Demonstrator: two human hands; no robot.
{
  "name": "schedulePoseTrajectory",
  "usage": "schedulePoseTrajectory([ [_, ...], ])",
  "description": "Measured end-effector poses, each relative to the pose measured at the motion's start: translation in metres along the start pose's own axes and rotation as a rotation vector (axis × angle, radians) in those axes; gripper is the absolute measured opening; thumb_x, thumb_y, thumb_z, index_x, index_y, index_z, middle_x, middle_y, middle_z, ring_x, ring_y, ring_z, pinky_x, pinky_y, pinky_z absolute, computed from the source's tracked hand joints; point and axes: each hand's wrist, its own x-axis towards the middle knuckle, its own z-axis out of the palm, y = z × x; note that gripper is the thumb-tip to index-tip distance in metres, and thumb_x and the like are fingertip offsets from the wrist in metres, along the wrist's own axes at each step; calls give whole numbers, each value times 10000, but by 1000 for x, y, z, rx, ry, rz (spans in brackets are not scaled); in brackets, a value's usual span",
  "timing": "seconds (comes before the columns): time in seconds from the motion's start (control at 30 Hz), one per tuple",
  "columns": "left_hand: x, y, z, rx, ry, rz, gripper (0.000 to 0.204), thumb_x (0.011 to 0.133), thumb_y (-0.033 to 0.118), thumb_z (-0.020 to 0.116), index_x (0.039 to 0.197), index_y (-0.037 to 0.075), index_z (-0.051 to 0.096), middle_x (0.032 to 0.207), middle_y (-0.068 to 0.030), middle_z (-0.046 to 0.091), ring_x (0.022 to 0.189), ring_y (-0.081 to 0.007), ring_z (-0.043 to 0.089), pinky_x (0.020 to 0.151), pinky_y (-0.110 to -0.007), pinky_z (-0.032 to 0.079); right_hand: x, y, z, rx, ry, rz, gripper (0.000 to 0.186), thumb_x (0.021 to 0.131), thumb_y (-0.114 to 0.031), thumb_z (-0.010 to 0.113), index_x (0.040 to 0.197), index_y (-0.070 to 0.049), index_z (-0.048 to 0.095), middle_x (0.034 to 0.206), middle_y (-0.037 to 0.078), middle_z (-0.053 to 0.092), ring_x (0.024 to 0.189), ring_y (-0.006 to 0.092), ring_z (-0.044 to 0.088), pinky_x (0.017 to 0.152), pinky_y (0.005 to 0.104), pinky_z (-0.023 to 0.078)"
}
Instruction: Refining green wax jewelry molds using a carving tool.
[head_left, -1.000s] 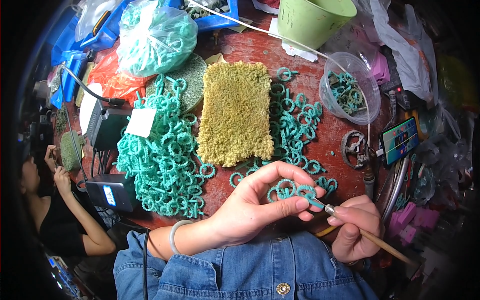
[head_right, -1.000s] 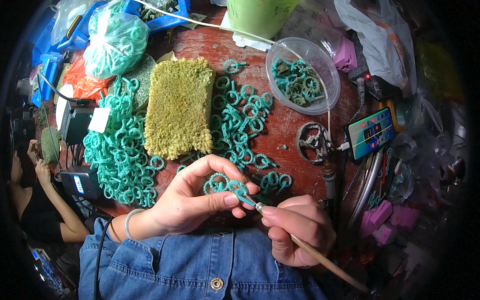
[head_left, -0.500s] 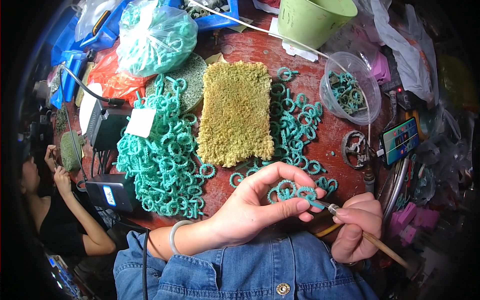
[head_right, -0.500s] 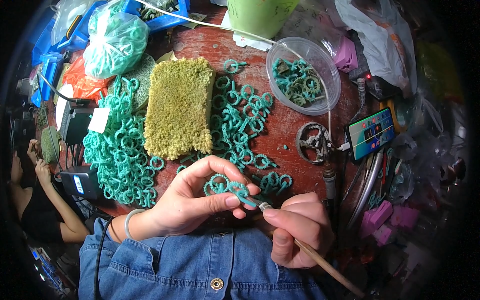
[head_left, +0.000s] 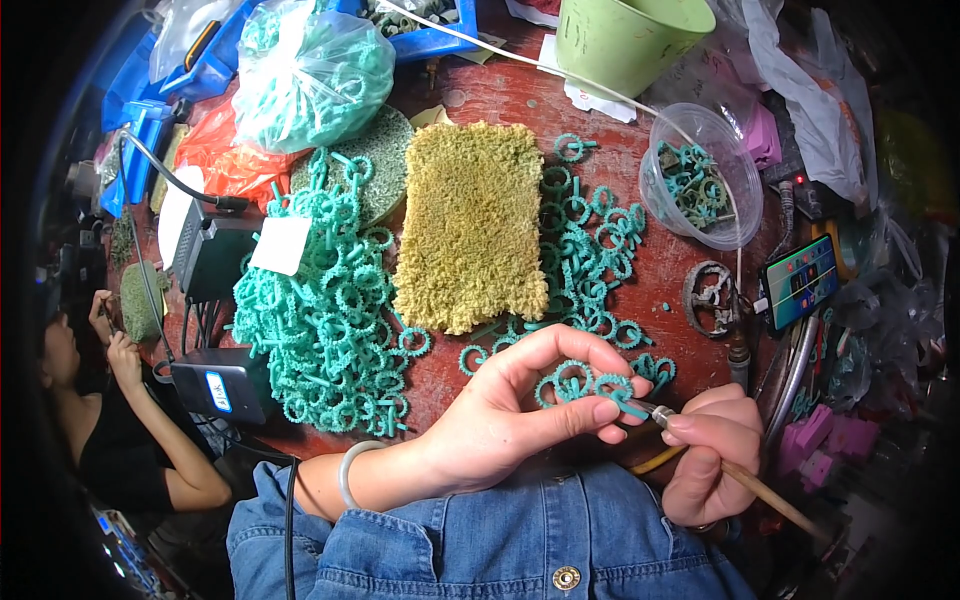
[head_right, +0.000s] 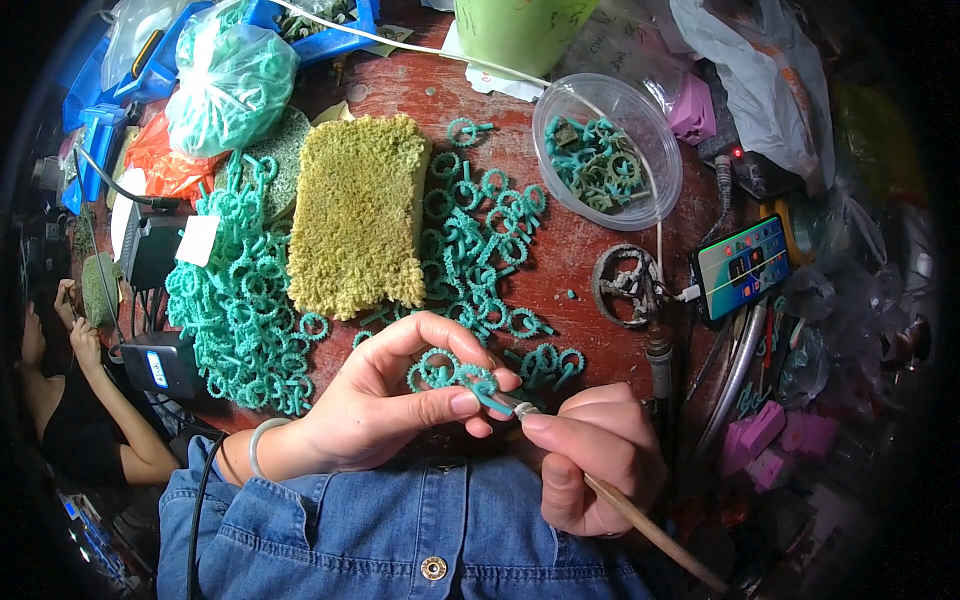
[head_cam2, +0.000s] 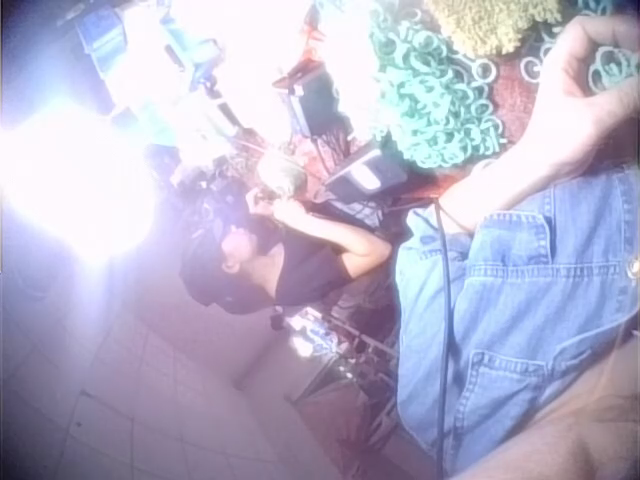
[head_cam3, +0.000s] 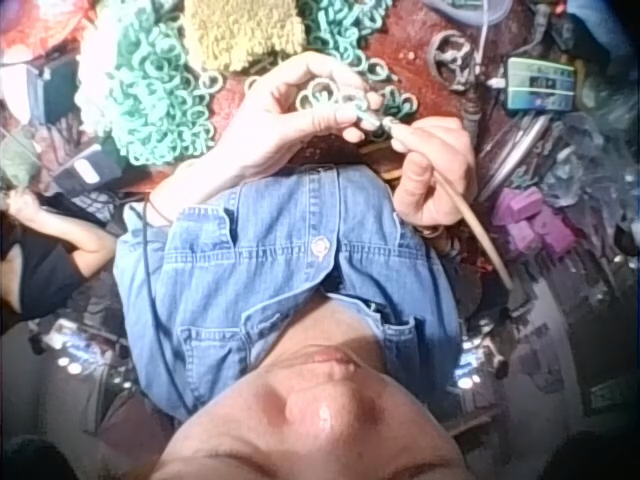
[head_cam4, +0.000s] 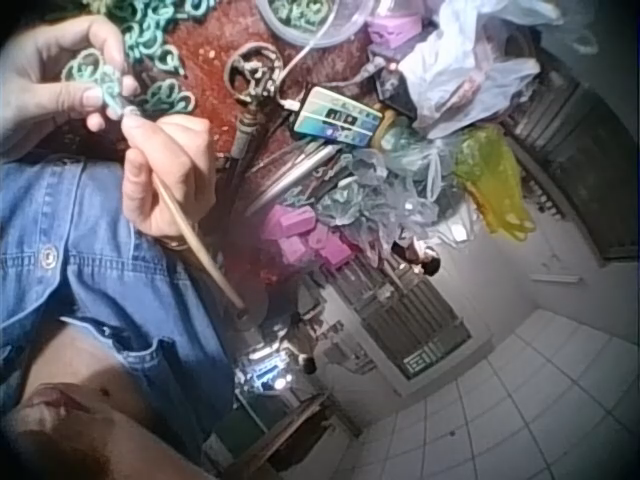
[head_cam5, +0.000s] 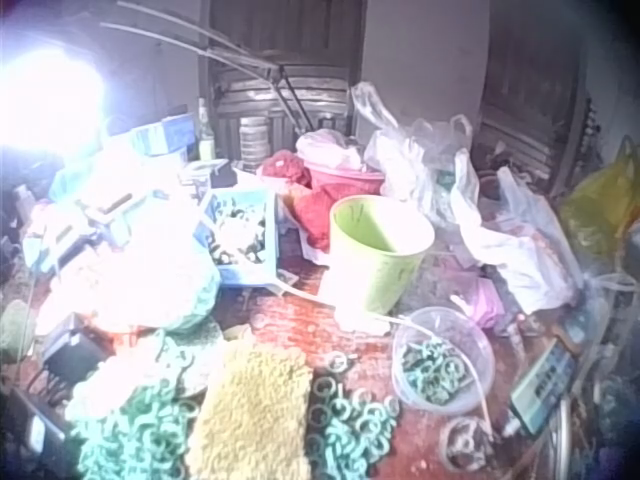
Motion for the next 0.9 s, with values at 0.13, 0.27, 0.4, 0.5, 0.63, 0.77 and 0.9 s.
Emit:
schedulePoseTrajectory([
  [0.13,0,0,0,9,1,11,278,896,-55,552,1160,-2,482,1166,-200,581,1015,-232,614,825,-335,549,2,-2,0,6,-38,21,172,922,-127,559,964,35,597,782,91,580,571,164,507,517,273,433],
  [0.27,0,-1,0,8,-5,16,277,896,-59,550,1159,-2,483,1167,-199,579,1017,-230,612,824,-333,549,0,-1,1,17,7,7,170,921,-131,561,961,30,598,783,92,575,568,165,503,513,270,430],
  [0.4,1,-1,0,8,-6,13,278,895,-59,550,1159,-2,484,1168,-198,579,1023,-229,610,825,-333,549,1,-1,-1,-7,-8,7,154,902,-109,560,964,24,604,783,88,565,577,167,505,520,272,432],
  [0.5,0,-1,0,3,2,8,278,896,-57,551,1159,-3,483,1165,-198,581,1027,-229,609,824,-331,549,3,-1,-3,-6,-31,9,162,887,-109,562,973,19,610,787,86,555,587,170,504,528,275,435],
  [0.63,0,0,1,-3,3,10,279,896,-59,548,1161,-6,479,1161,-201,582,1028,-229,608,823,-333,548,2,-2,-3,8,-23,-3,177,879,-130,567,981,6,619,814,89,549,603,174,503,535,275,438],
  [0.77,0,-1,0,-2,-4,9,280,896,-60,547,1162,-8,477,1160,-202,582,1028,-229,608,826,-337,547,4,-5,-3,-13,-43,15,172,878,-130,563,978,-2,622,823,87,546,615,178,508,537,275,438],
  [0.9,0,-1,-1,-16,5,4,281,897,-53,551,1164,-3,478,1171,-207,579,1023,-226,609,827,-338,546,4,-9,-7,-99,-86,14,170,878,-135,568,980,-11,625,816,79,538,626,182,511,536,274,439],
])
